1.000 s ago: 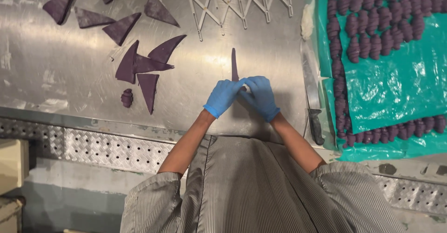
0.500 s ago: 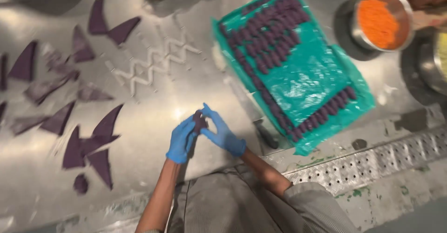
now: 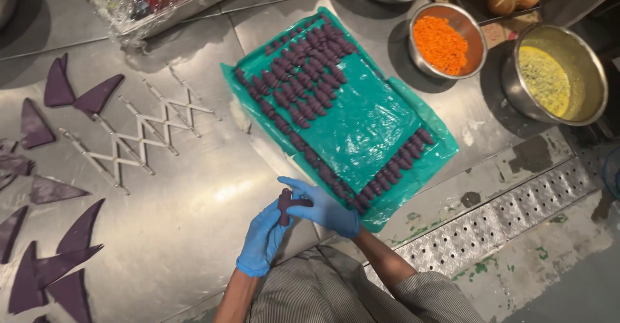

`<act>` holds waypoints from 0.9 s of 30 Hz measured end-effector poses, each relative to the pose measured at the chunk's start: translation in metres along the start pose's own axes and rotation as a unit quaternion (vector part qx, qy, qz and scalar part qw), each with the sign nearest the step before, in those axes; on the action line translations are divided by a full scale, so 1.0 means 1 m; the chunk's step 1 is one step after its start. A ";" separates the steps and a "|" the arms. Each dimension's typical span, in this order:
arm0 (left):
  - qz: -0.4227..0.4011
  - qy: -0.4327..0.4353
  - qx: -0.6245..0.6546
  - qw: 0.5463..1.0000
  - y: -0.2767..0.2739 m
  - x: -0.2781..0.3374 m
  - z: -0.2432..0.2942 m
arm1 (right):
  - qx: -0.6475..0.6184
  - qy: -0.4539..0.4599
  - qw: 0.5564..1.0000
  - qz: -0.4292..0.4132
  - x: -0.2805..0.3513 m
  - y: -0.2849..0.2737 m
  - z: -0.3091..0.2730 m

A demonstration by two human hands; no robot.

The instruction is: Rolling out and shaping purple pastry dough into crescent rolls on a stainless steel work surface.

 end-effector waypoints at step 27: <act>-0.120 -0.016 -0.036 0.992 0.119 0.018 -0.008 | 0.052 -0.023 0.998 0.034 0.050 -0.058 -0.058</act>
Point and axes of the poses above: each hand's wrist, its own x-axis away from the middle knuckle, its own y-axis out of the palm, z = x × y, the point moved 4 cm from there along -x, towards the middle knuckle, and after that the axes turned 3 degrees about y, right-handed, at the moved point
